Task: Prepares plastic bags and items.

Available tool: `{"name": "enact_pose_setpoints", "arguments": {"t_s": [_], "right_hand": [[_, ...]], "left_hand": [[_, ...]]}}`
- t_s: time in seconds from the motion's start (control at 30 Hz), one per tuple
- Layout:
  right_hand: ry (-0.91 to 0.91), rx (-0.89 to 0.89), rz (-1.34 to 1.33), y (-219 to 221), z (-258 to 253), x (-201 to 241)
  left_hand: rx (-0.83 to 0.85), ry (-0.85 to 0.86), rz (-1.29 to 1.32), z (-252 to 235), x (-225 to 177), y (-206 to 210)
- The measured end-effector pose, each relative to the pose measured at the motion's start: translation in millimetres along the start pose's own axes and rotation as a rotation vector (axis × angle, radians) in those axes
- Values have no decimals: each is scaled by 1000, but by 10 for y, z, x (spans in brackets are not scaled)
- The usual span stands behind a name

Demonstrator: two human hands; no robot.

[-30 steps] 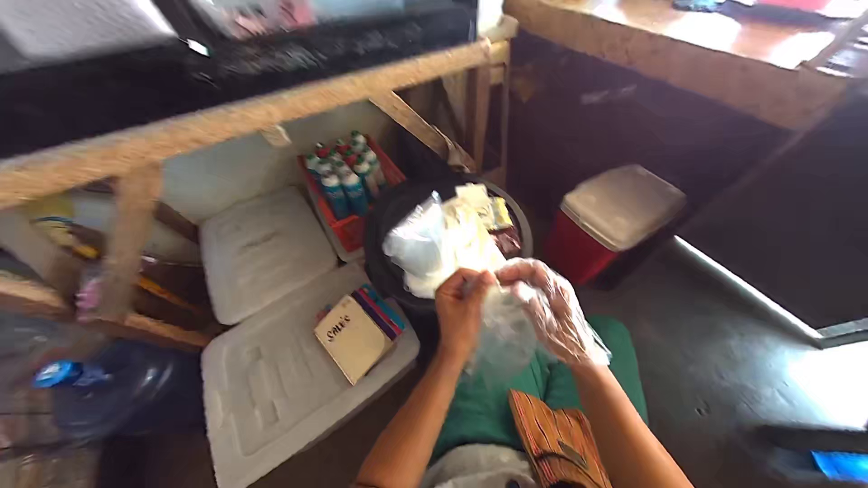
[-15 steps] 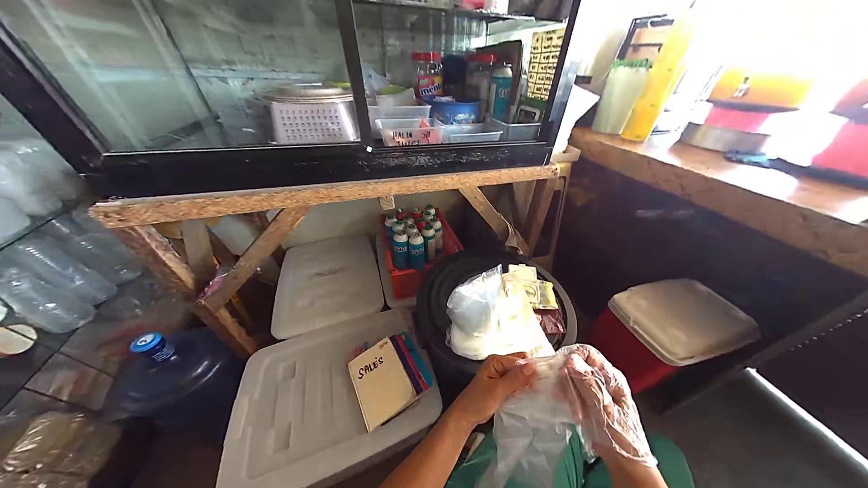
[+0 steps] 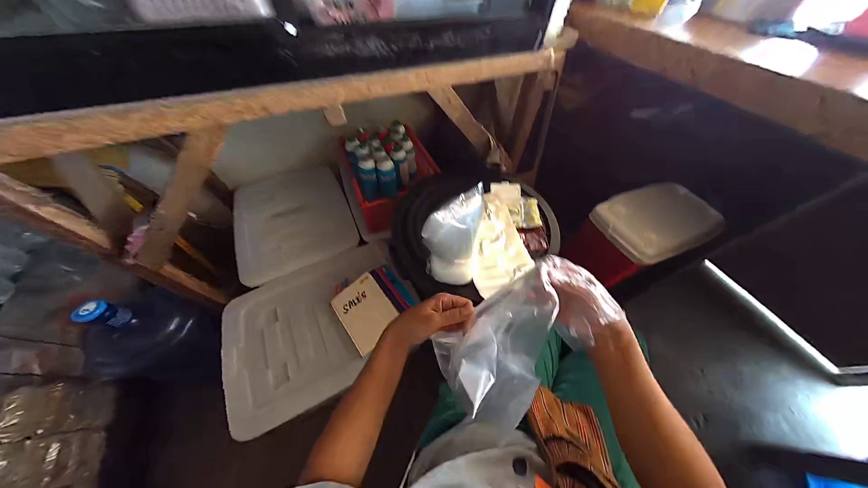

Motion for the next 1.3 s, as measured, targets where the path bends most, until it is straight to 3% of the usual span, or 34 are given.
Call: {"name": "enact_pose_setpoints", "arguments": {"t_s": [0.07,0.17,0.3,0.37,0.43,0.57,0.67,0.73,0.8,0.93,1.07,1.17,1.23,1.27,1.3], "right_hand": [[47,-98,8,-78,-246,-24],[4,-195,97,-105,-773,78],[-69,-252,315,-124,-1599,30],[-84,-254,476,-155,-1861,-145],[11,-248,618,-150,-1888,-326],[181,-278,692,-401,-1686,-966],[224,-330,660,-682,-1655,-1499],[238,-335,697,-659,-1655,-1479],[203,-293,726,-655,-1600,-1402],[-98,38,563,-706,-1508,-864],[-311,272,464,-285,-1674,-389],[-413,107,360,1,-1721,-734],[-344,-59,473,34,-1549,-999],[-304,-127,496,62,-1473,-1033],[-295,-184,525,77,-1456,-1067]], "left_hand": [[-108,49,41,-61,50,-75],[-463,138,92,-325,-144,-327],[-902,164,-167,-675,-371,-602],[-1041,64,-406,-724,-207,-668],[-1080,-133,-466,-723,111,-686],[-1082,-426,-329,-707,804,-576],[-1006,-687,-457,-729,955,-383],[-940,-735,-605,-751,1010,-399],[-928,-651,-703,-602,1046,-449],[-884,-251,-726,-328,560,-713],[-687,-8,-819,-530,190,-946],[-729,-197,-856,-462,355,-989],[-617,-132,-787,-619,404,-745],[-603,-458,-616,-857,-6,-338],[-628,-578,-572,-974,-289,25]]}}
Point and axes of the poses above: each hand's wrist, its own z-axis away from the middle knuckle, its own y-axis out of the palm, x = y × z, the point moved 2 cm from there along -z, towards the middle knuckle, and after that the axes turned 10 degrees about -z, right-handed, at the moved point
